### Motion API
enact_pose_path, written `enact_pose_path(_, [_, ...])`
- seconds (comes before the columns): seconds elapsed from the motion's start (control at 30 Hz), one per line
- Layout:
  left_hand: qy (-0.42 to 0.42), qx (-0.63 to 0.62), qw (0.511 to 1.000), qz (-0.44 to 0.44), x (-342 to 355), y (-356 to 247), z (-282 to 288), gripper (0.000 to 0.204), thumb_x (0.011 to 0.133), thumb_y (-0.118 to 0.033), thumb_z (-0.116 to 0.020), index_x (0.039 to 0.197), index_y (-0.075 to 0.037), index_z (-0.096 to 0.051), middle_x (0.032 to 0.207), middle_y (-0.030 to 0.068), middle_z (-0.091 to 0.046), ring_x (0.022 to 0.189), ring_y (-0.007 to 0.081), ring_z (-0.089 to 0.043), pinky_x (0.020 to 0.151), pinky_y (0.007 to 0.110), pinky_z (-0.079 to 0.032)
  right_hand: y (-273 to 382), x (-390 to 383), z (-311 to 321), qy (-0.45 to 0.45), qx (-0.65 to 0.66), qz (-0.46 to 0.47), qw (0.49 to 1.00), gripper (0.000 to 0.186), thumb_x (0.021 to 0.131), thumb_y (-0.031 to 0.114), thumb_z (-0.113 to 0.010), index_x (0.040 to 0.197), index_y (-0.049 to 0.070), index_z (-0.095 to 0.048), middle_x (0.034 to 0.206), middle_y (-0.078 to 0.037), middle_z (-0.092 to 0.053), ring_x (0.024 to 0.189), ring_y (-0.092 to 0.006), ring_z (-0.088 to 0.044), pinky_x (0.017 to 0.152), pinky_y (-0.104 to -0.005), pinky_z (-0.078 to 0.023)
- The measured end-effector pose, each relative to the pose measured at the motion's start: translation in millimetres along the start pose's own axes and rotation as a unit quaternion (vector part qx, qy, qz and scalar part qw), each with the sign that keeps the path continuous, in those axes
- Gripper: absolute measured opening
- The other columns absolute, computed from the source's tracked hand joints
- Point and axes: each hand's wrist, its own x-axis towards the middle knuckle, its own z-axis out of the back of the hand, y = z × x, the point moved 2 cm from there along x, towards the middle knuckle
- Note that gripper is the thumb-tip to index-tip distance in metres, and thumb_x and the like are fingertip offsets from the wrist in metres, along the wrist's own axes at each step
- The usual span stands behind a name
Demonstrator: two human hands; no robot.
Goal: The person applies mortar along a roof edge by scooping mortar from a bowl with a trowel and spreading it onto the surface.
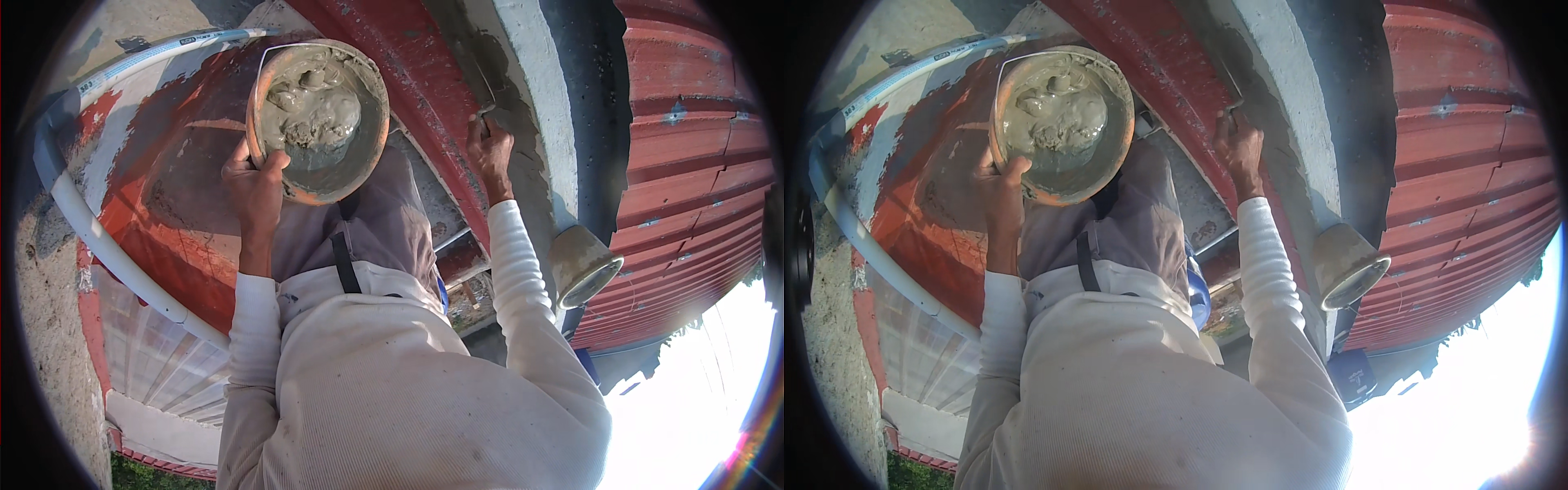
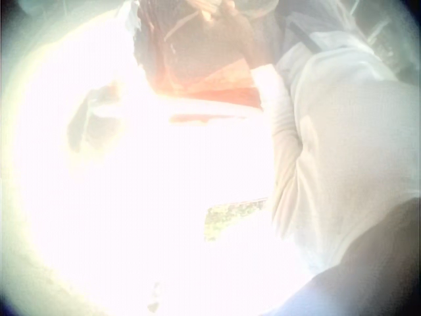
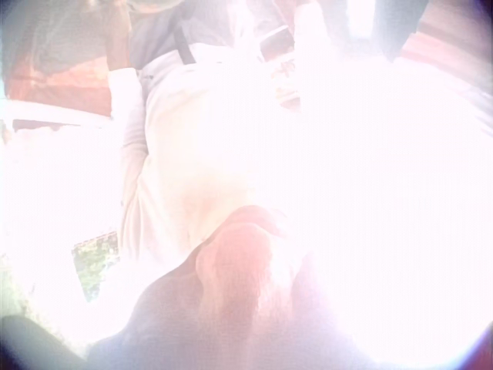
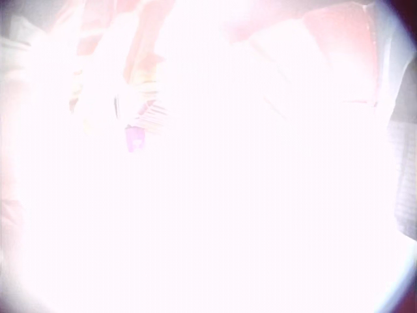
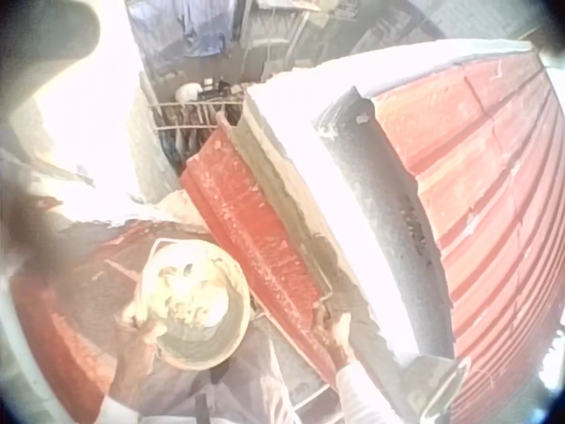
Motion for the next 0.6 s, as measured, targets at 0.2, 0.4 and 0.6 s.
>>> enact_pose_path(0.2, [0.010, -0.031, 0.999, -0.003, -8.7, -1.7, -1.1, 0.036, 0.083, 0.006, -0.068, 0.118, 0.003, -0.075, 0.099, 0.0015, -0.075, 0.085, 0.0055, -0.065, 0.080, 0.025, -0.054, -6.7, 41.5, -28.1, 0.006, 0.004, -0.005, 1.000, 0.037, 0.101, 0.036, -0.068, 0.101, -0.001, -0.072, 0.089, -0.030, -0.070, 0.086, -0.0449, -0.071, 0.080, -0.0473, -0.055])
enact_pose_path(0.4, [0.005, -0.005, 1.000, -0.020, -5.3, 14.2, 5.8, 0.036, 0.084, 0.008, -0.066, 0.118, 0.003, -0.075, 0.098, 0.0016, -0.075, 0.084, 0.0045, -0.064, 0.078, 0.024, -0.054, -19.2, 6.7, -3.6, -0.056, 0.035, 0.045, 0.997, 0.039, 0.101, 0.036, -0.070, 0.096, -0.002, -0.073, 0.077, -0.025, -0.070, 0.068, -0.0248, -0.068, 0.069, -0.0390, -0.053])
enact_pose_path(0.6, [0.023, 0.010, 1.000, 0.010, -5.4, 6.5, -5.1, 0.033, 0.084, 0.007, -0.066, 0.115, 0.004, -0.075, 0.097, 0.0006, -0.074, 0.083, 0.0044, -0.063, 0.076, 0.024, -0.054, -81.9, 20.7, -28.7, 0.036, -0.029, -0.021, 0.999, 0.037, 0.099, 0.037, -0.070, 0.100, 0.001, -0.075, 0.084, -0.025, -0.071, 0.077, -0.0309, -0.070, 0.076, -0.0412, -0.054])
